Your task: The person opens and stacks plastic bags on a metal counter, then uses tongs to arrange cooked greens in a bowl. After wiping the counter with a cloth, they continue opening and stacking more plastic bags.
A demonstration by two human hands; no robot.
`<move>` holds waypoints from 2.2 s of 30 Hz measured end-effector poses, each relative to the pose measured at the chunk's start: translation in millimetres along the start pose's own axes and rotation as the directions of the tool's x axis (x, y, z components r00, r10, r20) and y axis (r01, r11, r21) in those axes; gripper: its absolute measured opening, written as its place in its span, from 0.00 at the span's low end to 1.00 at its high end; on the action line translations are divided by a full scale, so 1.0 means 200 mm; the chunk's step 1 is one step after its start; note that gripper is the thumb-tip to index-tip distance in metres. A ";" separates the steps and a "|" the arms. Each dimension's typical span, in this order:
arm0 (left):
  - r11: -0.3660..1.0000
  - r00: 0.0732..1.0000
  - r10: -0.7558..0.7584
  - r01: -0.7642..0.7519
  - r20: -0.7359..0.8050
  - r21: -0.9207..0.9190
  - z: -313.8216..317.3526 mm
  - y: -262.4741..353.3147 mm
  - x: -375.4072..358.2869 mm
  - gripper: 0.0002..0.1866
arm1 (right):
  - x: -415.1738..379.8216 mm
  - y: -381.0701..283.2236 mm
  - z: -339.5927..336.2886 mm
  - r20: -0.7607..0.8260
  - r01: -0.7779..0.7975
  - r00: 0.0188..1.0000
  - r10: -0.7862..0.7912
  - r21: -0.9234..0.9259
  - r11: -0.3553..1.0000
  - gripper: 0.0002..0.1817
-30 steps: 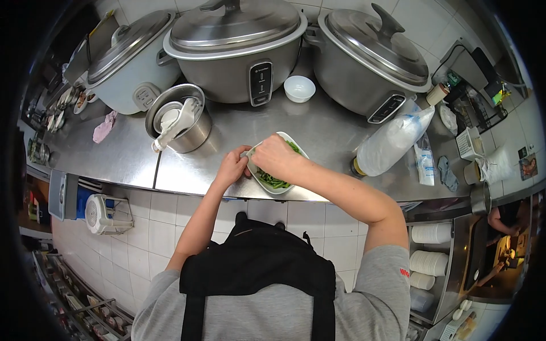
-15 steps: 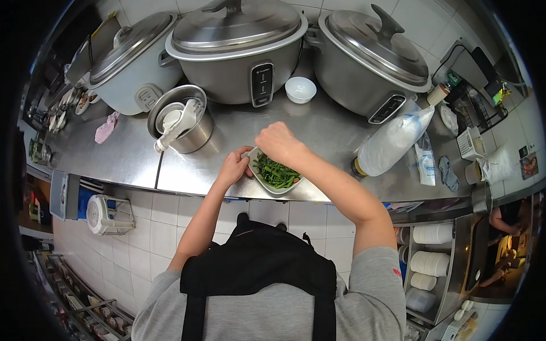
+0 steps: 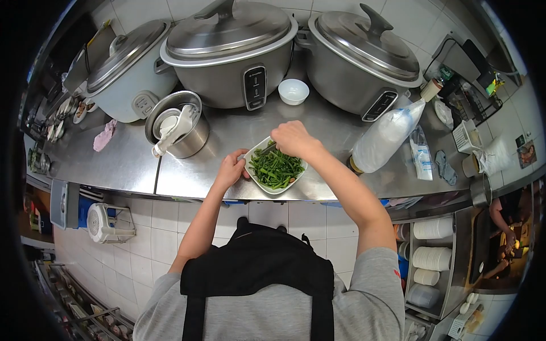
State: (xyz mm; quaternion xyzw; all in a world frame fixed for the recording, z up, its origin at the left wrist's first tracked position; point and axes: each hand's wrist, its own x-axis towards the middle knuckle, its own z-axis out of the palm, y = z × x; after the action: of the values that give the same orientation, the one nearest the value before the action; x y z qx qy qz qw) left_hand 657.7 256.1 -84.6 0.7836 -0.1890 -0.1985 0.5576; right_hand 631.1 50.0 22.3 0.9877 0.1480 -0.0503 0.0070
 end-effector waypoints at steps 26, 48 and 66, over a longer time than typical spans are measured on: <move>0.998 0.997 -0.069 0.069 -0.031 0.005 0.02 0.00 -0.05 0.18 | -0.64 0.03 -0.11 -0.081 -0.213 0.972 0.221 0.092 0.973 0.06; 0.992 0.992 -0.114 0.117 0.057 -0.047 -0.30 -0.03 -0.29 0.16 | -0.27 -0.04 -0.31 0.020 -0.032 0.999 0.033 -0.060 0.998 0.07; 0.972 0.991 -0.135 0.133 0.000 -0.195 -0.81 -0.21 -0.54 0.09 | 1.16 -0.56 -0.13 -0.095 0.299 0.943 -0.320 -0.186 0.936 0.08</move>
State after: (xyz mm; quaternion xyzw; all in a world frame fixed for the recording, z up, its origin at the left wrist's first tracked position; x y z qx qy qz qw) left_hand 652.5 454.5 -65.9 0.7375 -0.1117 -0.2480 0.6182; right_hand 821.6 224.5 24.8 0.9490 0.3056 0.0233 0.0737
